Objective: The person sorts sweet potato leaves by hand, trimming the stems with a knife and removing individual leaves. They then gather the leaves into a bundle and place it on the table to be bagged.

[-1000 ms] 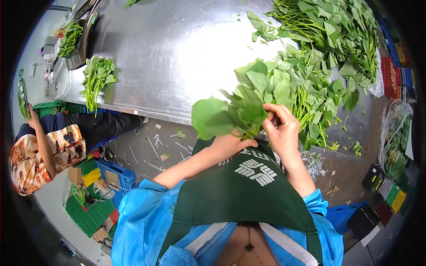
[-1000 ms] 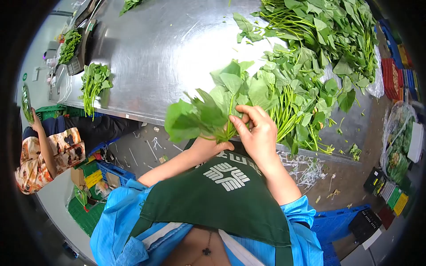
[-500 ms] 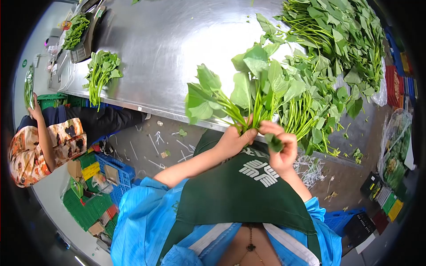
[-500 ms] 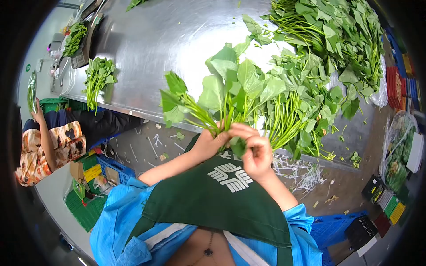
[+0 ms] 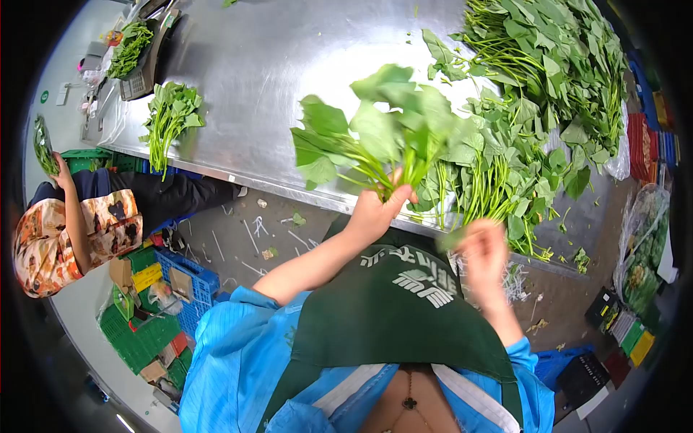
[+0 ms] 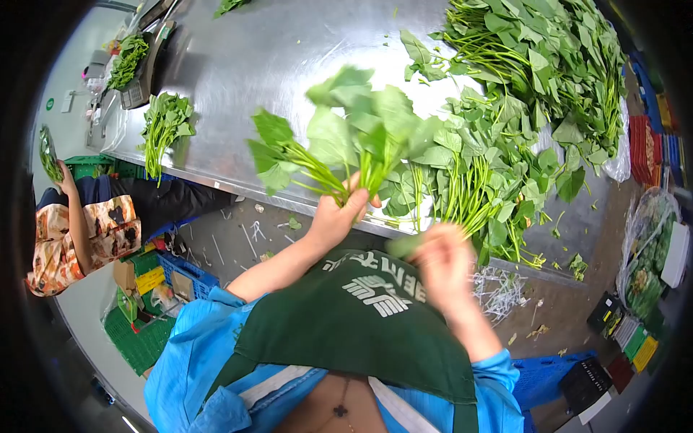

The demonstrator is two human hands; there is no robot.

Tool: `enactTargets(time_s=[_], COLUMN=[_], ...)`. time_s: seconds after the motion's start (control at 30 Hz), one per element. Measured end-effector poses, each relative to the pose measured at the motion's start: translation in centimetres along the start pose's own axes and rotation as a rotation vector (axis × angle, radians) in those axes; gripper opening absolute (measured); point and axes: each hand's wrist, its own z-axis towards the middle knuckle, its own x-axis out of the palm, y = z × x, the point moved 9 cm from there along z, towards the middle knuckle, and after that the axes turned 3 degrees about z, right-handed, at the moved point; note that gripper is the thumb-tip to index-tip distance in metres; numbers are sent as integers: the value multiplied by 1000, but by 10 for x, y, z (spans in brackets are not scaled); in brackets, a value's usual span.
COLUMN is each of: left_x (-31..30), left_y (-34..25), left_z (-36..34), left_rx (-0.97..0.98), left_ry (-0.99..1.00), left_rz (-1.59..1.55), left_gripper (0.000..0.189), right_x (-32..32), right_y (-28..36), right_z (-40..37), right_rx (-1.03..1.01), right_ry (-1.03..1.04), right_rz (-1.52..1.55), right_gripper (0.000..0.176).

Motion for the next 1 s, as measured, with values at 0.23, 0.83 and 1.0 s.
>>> enactTargets(time_s=[0.23, 0.83, 1.0], left_x=[8, -11, -10], left_y=[-30, -110, -109], left_z=[-16, -33, -35], left_rx=[349, 809, 794], left_ry=[68, -289, -263], left_rz=[620, 1115, 1117], left_gripper=[26, 32, 31], right_x=[-49, -2, -16], right_y=[144, 144, 138], right_z=[14, 20, 28], right_rx=[-719, -809, -647], right_ry=[-208, 171, -84], right_rz=[-660, -765, -613], right_gripper=[31, 25, 15])
